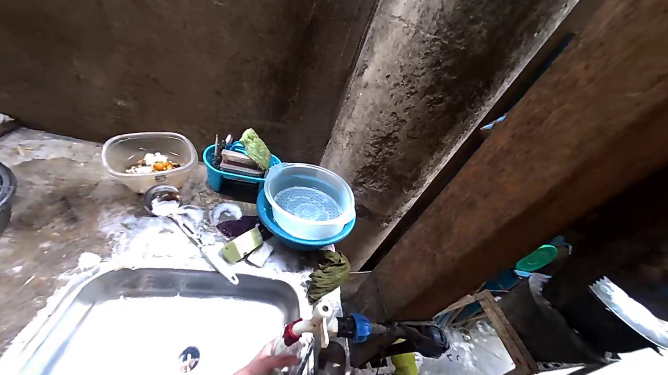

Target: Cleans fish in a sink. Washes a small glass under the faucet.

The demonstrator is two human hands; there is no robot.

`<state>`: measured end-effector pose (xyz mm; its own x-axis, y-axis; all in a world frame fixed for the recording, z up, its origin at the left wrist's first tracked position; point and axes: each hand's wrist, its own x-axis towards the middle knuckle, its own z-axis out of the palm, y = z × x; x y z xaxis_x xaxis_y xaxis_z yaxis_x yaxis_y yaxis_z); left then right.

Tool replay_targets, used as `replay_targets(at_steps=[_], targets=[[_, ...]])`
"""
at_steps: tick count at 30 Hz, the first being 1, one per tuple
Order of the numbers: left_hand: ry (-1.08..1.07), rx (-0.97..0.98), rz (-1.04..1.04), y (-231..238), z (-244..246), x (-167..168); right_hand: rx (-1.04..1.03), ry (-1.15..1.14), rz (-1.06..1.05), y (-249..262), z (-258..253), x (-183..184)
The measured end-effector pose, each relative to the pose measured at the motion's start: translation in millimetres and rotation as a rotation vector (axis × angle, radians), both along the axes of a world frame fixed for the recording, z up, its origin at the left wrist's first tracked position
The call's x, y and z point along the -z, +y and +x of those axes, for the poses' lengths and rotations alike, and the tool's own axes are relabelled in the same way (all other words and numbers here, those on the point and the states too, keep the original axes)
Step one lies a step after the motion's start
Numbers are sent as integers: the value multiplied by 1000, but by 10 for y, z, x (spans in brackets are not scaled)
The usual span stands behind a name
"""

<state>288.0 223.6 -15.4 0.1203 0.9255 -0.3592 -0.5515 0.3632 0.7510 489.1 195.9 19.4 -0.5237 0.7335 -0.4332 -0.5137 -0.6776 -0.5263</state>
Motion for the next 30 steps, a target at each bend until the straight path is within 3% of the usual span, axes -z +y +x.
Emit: replay_targets(at_steps=[3, 8, 13, 18, 21, 24, 27, 30], targets=[[164, -85, 79, -101, -104, 83, -60, -138, 15, 52, -353, 133], [250, -301, -22, -229, -476, 442, -32, 5, 66, 214, -857, 325], [318, -421, -146, -327, -717, 521, 120, -213, 166, 350, -1258, 403], [407, -537, -137, -275, -991, 808, 89, -368, 214, 376, -1330, 542], [501, -545, -79, -265, -1179, 999, -8, -794, 288, 387, -1277, 483], [554, -434, -114, -351, -1146, 639, -123, -914, 397, 408, -1219, 513], [629, -314, -75, -378, -1078, 675, -119, -995, 463, 339, -1220, 360], [707, -177, 79, -328, -956, 738, -298, -1169, 663, 356, -1163, -19]])
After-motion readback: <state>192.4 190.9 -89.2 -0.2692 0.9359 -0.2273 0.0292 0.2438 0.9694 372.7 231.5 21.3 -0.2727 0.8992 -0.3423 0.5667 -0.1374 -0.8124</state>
